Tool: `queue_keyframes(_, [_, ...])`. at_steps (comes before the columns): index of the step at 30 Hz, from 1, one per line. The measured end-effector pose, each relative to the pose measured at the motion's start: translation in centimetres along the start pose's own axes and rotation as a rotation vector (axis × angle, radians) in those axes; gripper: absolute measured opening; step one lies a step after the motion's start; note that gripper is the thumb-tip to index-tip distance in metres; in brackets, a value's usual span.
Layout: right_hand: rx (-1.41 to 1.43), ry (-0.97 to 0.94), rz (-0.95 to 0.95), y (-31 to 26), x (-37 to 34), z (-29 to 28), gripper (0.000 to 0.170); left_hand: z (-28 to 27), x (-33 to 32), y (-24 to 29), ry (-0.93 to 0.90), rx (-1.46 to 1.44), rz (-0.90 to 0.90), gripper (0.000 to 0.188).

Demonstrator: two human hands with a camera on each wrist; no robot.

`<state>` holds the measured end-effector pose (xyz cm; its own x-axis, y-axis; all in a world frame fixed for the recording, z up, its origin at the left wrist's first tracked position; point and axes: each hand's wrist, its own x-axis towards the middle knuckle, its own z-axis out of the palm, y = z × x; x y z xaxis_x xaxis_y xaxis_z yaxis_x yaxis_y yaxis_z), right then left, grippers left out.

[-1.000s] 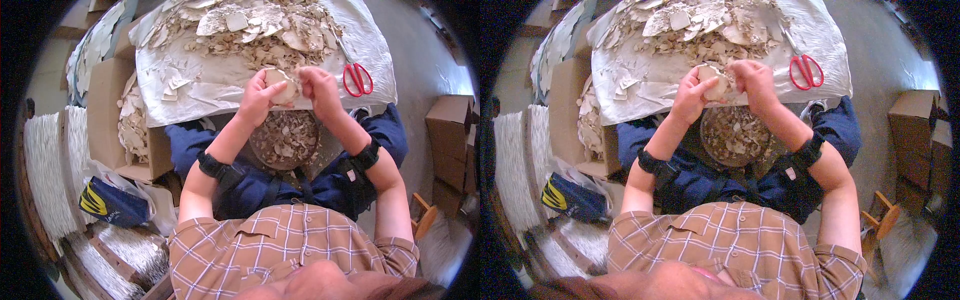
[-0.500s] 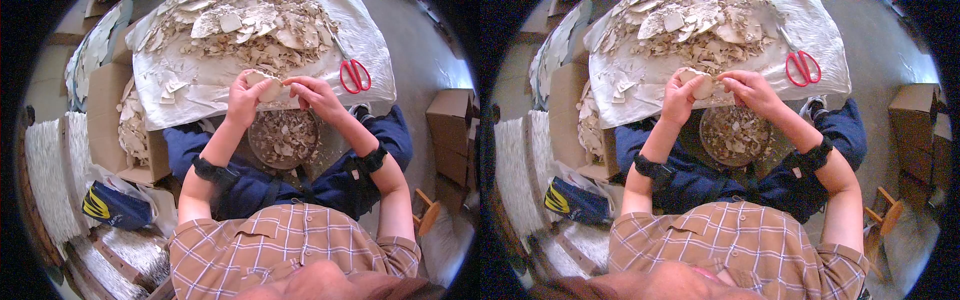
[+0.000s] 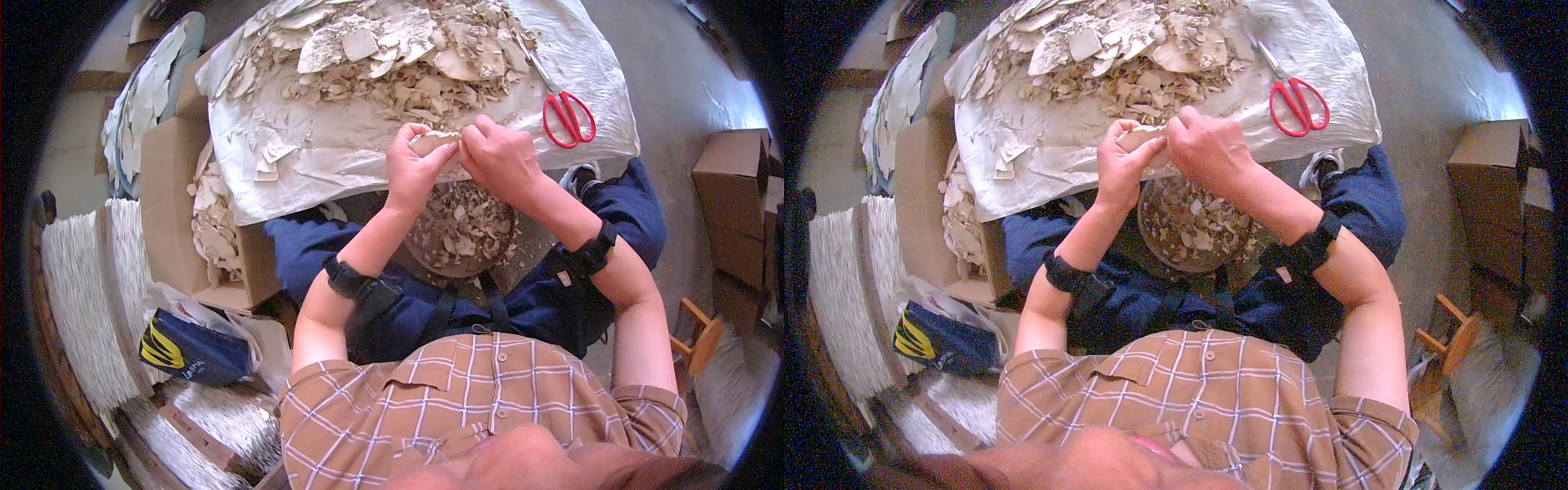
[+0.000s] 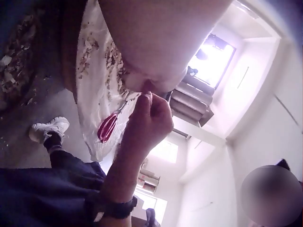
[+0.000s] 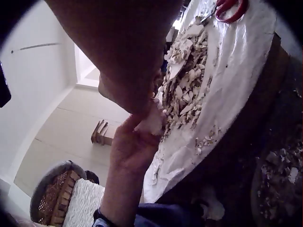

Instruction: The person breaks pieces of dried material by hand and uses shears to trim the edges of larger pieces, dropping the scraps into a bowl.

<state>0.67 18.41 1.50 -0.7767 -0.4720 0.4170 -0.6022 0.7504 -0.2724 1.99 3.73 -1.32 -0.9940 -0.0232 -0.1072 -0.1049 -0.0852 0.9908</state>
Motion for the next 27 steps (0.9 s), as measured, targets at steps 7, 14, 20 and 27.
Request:
queue_keyframes(7, [0.278, 0.065, -0.065, -0.8, 0.2, -1.6, 0.015, -3.5, 3.1, 0.9, 0.384, -0.136, -0.062, 0.027])
queue_keyframes(14, [0.174, -0.682, -0.256, -0.3, -2.5, 0.1, 0.007, -14.0, 5.1, 1.8, 0.489, -0.601, -0.028, 0.025])
queue_keyframes(20, [0.129, -0.775, -0.156, -0.1, -2.8, 0.6, 0.009, -19.3, 5.7, 1.5, 0.68, -0.642, 0.065, 0.024])
queue_keyframes(27, [0.128, -0.775, -0.154, -0.1, -2.7, 0.6, 0.01, -24.3, 7.2, 1.0, 0.799, -0.519, 0.188, 0.028])
